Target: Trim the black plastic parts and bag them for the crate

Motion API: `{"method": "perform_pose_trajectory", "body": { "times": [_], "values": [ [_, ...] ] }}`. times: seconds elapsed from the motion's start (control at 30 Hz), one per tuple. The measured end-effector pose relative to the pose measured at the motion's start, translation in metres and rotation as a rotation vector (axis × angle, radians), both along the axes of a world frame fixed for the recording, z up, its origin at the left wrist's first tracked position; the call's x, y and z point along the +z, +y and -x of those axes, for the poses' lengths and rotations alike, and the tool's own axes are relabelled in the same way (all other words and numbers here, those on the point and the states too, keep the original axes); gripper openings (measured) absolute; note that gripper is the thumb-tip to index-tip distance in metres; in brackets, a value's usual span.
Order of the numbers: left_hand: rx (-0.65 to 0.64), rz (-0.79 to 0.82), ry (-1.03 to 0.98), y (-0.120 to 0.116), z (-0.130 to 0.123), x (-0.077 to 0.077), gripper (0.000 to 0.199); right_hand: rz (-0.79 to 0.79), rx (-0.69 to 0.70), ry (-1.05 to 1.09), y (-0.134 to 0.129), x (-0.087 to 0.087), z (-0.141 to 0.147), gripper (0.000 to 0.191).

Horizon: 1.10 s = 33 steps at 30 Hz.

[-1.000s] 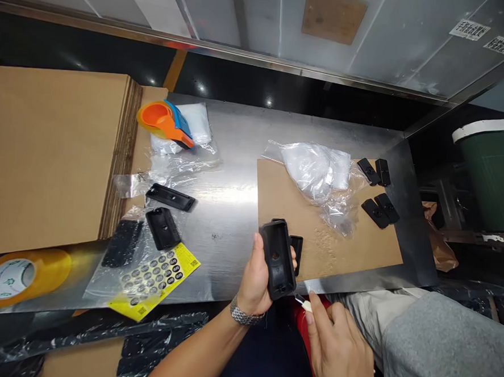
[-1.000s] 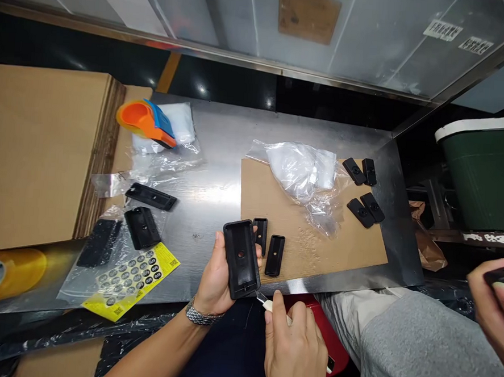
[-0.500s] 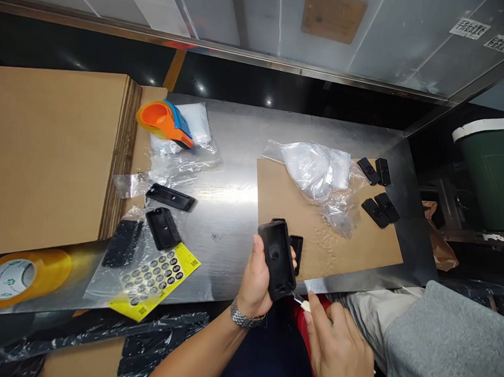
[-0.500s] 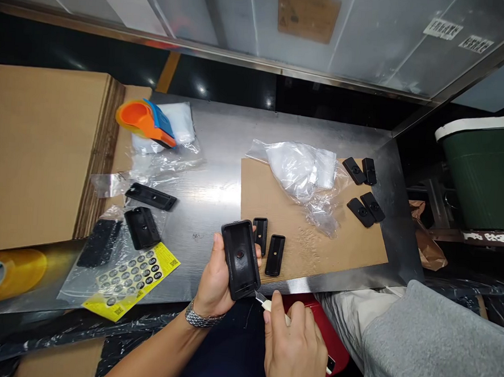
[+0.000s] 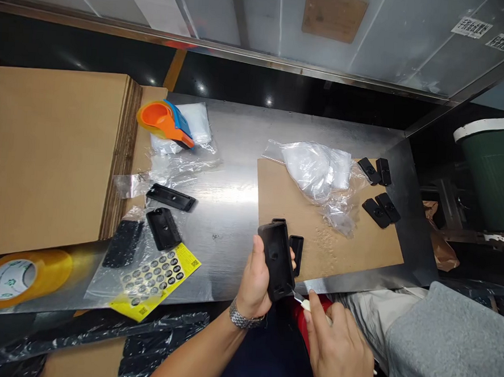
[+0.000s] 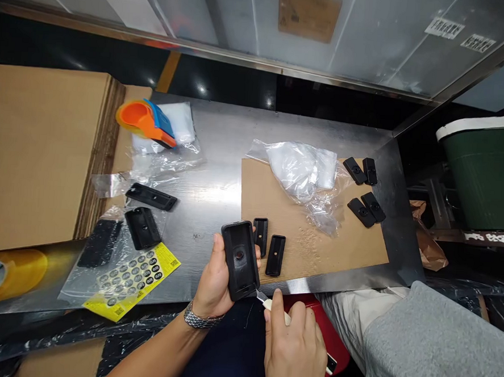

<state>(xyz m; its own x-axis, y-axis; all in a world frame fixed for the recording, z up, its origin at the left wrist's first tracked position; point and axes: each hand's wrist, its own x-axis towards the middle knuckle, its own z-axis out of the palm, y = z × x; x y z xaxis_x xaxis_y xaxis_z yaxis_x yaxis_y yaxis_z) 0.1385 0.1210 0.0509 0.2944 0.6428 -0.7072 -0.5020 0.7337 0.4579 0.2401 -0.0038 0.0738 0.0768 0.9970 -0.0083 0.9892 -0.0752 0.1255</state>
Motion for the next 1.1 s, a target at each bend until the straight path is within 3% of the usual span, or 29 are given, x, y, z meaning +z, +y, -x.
{"method": "perform_pose_trajectory", "body": {
  "times": [0.3,0.63,0.8,0.93,1.0,1.1],
  "values": [
    [-0.050,0.064,0.027,0.006,0.001,-0.004,0.059,0.008,0.033,0.037,0.012,0.006,-0.004,0.033],
    [-0.156,0.191,-0.087,0.012,0.003,-0.015,0.055,-0.056,0.114,0.080,0.023,0.013,-0.017,0.030],
    [-0.073,0.199,-0.197,0.011,0.001,-0.016,0.052,-0.074,0.015,0.344,0.019,0.008,-0.020,0.031],
    [0.046,0.087,-0.291,0.007,-0.002,-0.014,0.055,0.013,-0.087,0.635,0.012,0.001,-0.013,0.027],
    [0.094,0.041,-0.265,0.005,-0.004,-0.013,0.056,0.052,-0.118,0.663,0.008,-0.002,-0.006,0.026],
    [0.152,-0.014,-0.227,0.002,-0.006,-0.011,0.057,0.081,-0.152,0.540,0.006,-0.005,0.004,0.030]
  ]
}}
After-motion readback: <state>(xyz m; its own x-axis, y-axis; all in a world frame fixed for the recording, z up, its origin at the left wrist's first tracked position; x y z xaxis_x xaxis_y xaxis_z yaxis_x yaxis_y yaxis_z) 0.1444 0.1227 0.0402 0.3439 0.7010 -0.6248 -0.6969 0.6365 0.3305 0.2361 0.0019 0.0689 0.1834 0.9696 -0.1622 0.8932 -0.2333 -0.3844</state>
